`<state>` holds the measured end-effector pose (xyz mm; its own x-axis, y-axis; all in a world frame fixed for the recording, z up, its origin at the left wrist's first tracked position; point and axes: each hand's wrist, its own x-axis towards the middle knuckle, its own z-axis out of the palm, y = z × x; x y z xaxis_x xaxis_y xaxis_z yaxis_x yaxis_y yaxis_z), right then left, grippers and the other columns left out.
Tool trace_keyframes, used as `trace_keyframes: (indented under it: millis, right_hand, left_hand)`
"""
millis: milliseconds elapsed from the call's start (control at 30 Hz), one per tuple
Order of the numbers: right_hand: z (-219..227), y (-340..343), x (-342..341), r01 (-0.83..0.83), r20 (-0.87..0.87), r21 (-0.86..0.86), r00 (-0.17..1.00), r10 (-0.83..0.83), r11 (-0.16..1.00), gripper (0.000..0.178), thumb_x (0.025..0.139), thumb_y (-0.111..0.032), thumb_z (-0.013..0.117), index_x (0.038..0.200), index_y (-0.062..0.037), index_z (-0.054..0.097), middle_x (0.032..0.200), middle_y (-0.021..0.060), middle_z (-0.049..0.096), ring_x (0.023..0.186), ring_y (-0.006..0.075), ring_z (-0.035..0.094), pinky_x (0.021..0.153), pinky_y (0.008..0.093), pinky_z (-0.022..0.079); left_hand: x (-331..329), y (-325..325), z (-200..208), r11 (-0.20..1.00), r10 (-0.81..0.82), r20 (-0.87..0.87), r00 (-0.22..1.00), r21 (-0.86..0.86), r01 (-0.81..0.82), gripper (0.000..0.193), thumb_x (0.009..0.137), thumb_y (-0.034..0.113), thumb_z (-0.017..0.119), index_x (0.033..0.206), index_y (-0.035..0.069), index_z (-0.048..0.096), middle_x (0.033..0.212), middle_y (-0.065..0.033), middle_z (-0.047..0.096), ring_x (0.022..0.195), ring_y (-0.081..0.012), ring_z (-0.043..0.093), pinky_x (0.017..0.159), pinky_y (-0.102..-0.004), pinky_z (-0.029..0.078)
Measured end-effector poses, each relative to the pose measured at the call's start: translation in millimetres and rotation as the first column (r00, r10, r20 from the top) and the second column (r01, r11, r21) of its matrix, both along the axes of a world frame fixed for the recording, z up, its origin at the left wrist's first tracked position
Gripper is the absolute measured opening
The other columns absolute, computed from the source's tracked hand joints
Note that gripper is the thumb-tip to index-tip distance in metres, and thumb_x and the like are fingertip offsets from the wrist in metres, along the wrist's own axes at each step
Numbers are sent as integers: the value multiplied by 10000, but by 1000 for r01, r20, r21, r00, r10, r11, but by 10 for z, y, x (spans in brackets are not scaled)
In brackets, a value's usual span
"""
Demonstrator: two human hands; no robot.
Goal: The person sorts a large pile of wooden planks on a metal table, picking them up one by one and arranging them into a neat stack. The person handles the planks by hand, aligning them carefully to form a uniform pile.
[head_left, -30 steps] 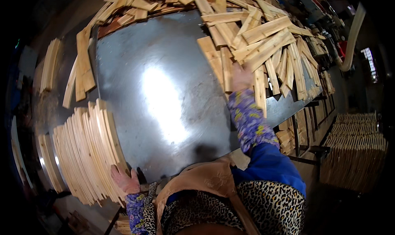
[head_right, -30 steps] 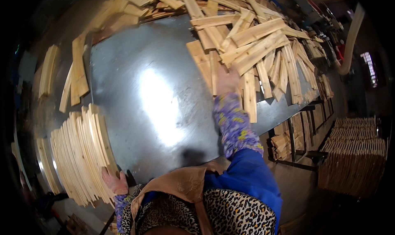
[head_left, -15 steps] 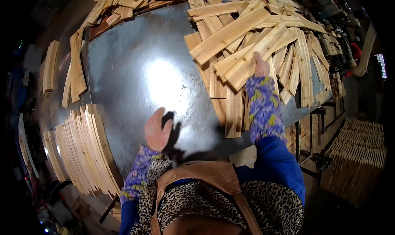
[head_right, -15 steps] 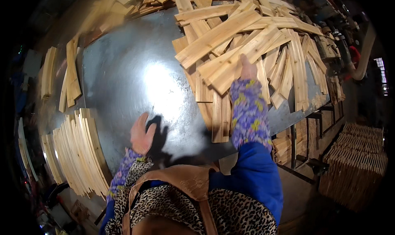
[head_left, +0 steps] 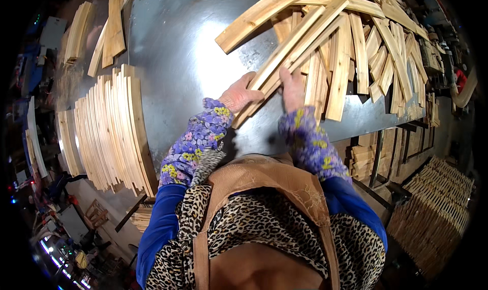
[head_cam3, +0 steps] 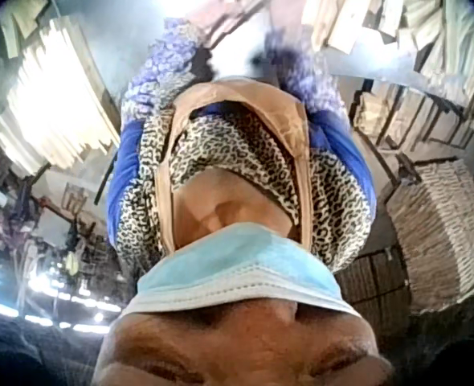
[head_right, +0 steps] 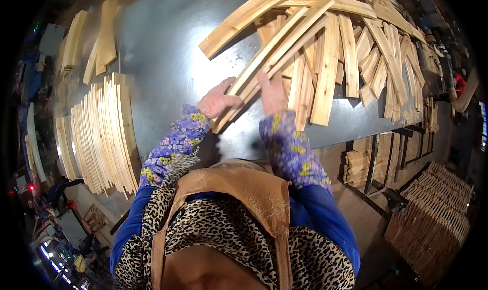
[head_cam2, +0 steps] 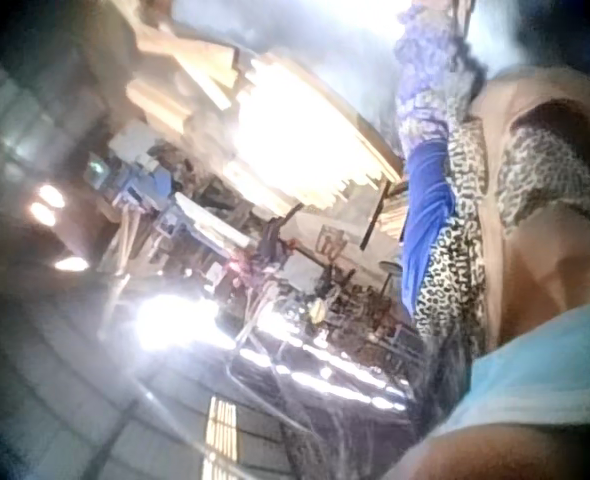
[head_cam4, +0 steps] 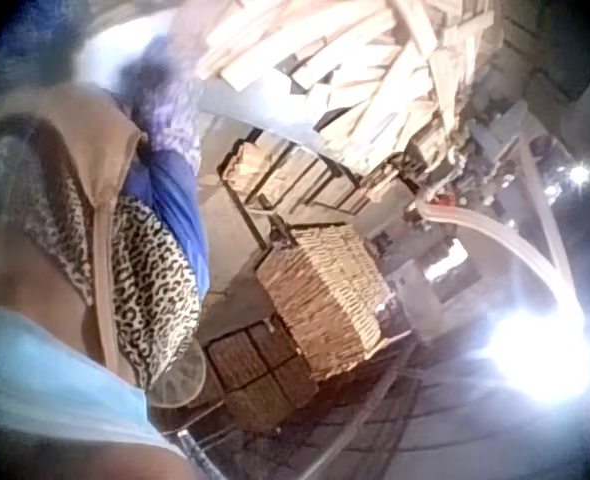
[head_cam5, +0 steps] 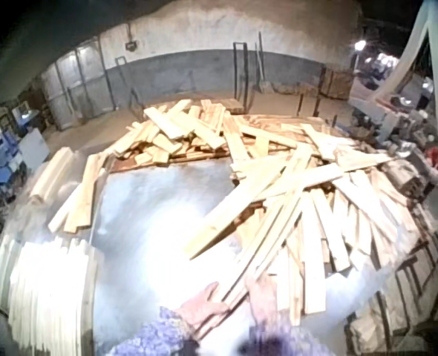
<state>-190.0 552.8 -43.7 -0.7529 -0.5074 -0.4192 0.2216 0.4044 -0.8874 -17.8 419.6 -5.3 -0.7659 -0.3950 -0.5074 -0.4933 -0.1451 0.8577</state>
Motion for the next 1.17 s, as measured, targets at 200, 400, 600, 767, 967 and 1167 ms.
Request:
trace_keyframes:
  millis: [200,400,600,767,967,1167]
  right_hand:
    - [-382,-72,-266,283,192,-112,947,-258,953,672,971,-249,833,1467,124,575,1303,241,735,1158,365,743,1038,422,595]
    - [161,-116,614,168,224,-324,970,-97,931,618,967,-109,780,1515,50,544,1286,199,735,1080,345,768,944,447,666]
    - [36,-946,1592,13,162,-302,986,38,953,518,1022,-215,731,1436,62,591,1170,207,752,977,324,774,899,439,662]
    - [-483,-1457,2248,-166,-33,-77,986,164,983,644,1070,-462,661,1413,81,622,1146,222,760,967,329,761,874,442,619]
    - [230,-1610,2987,-358,-15,145,931,364,922,594,1002,-392,615,1347,86,686,1212,311,770,1139,442,742,1003,488,563]
    - [-316,-1372,3334,-515,-180,221,813,553,828,647,1046,-383,574,1551,21,550,1387,273,729,1310,394,703,1151,438,518]
  left_hand:
    - [1530,127,158,922,183,367,912,-385,-30,660,955,267,723,1551,19,586,1302,-237,734,1200,-387,705,1151,-462,519]
    - [3922,203,-55,61,635,479,606,-813,578,490,990,297,741,1431,92,687,1371,-196,689,1388,-403,597,1149,-615,485]
    - [3269,185,268,756,437,304,847,-635,-162,957,952,434,805,1707,39,370,1561,-269,596,1433,-411,593,1274,-459,426]
    - [2718,271,60,968,170,330,928,-233,-95,1247,773,462,886,1730,-40,263,1679,-347,425,1510,-455,518,1268,-454,427]
    - [3609,129,-317,844,519,203,830,-277,-460,1021,856,238,845,1699,-42,340,1667,-297,457,1474,-413,547,1313,-473,385]
    - [4018,153,-53,718,691,160,705,-264,-644,904,852,218,823,1645,-19,457,1638,-271,499,1497,-416,525,1282,-425,399]
